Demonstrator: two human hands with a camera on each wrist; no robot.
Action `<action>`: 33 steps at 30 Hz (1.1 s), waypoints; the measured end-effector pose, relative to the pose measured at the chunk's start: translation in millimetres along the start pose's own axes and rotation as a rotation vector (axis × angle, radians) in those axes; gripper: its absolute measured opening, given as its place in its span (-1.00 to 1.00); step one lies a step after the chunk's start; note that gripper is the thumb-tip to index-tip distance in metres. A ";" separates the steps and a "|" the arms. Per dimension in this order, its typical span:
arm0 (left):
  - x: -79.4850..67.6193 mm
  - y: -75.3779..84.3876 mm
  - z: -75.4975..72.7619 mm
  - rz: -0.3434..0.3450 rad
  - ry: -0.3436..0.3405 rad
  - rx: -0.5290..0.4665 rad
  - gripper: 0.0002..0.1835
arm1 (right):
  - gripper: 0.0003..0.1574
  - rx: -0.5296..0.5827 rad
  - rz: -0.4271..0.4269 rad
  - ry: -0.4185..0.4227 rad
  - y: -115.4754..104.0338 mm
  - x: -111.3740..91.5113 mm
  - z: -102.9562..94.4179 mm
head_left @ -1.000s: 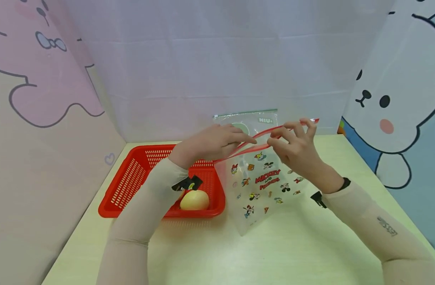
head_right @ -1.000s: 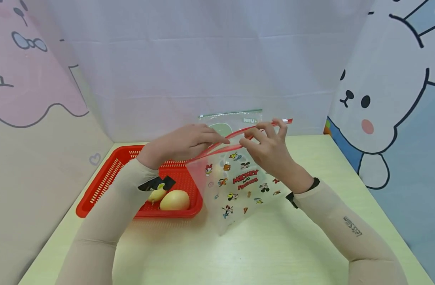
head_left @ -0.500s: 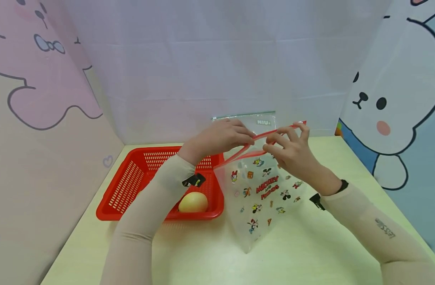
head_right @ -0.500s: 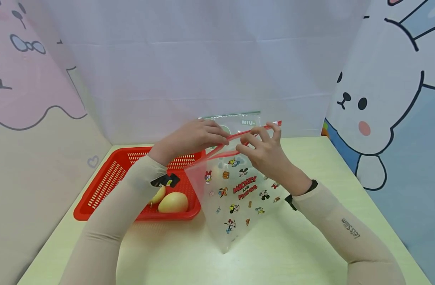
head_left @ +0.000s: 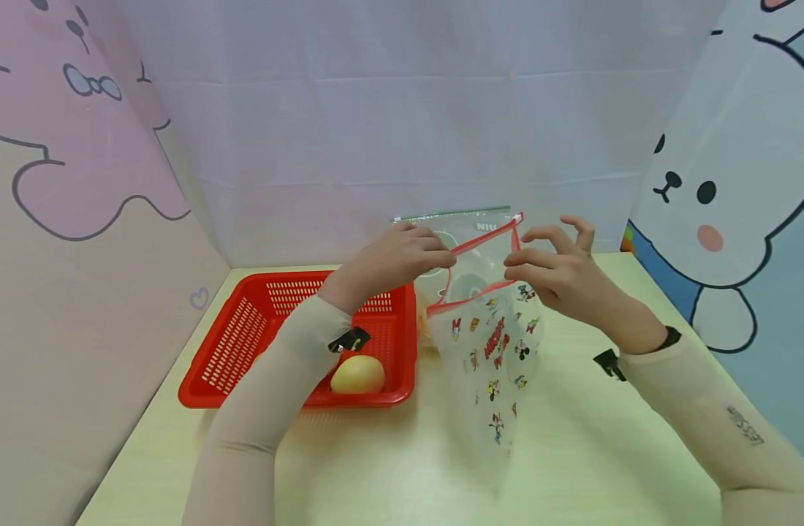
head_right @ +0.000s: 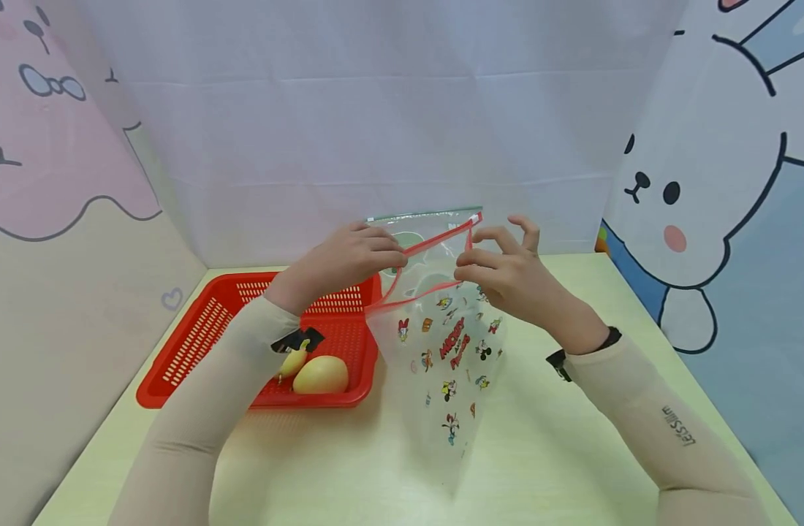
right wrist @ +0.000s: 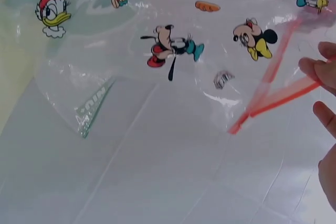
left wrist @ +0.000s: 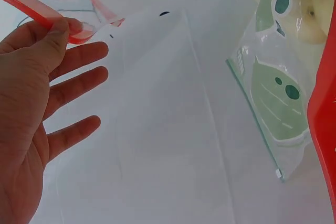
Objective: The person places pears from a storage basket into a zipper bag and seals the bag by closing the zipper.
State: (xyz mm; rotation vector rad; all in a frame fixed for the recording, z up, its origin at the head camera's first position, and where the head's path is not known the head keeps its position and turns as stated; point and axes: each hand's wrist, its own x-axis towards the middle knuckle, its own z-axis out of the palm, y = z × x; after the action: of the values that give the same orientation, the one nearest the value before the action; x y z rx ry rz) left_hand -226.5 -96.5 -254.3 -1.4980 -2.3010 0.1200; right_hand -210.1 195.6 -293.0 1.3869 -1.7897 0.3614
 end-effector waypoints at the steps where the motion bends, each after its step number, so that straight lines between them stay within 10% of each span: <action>1: -3.0 -0.8 1.6 -0.003 0.014 -0.002 -0.71 | -0.71 0.011 -0.011 0.009 1.3 0.3 -2.9; 15: -40.9 -4.9 15.8 -0.041 0.203 0.119 -0.76 | -0.54 -0.031 -0.043 0.007 24.9 -12.7 -42.5; 28: -57.8 4.7 29.1 -0.056 0.276 0.126 -0.74 | -0.37 0.182 -0.095 0.386 3.7 4.5 -37.7; 33: -65.1 9.5 36.8 -0.080 0.301 0.121 -0.69 | -0.37 0.169 -0.091 0.378 4.1 -2.4 -38.9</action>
State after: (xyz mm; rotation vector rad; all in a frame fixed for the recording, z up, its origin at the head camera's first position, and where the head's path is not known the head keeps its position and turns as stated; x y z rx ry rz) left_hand -208.9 -145.6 -308.7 -1.2674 -2.0703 0.0104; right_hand -197.1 224.3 -269.7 1.4014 -1.4086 0.6898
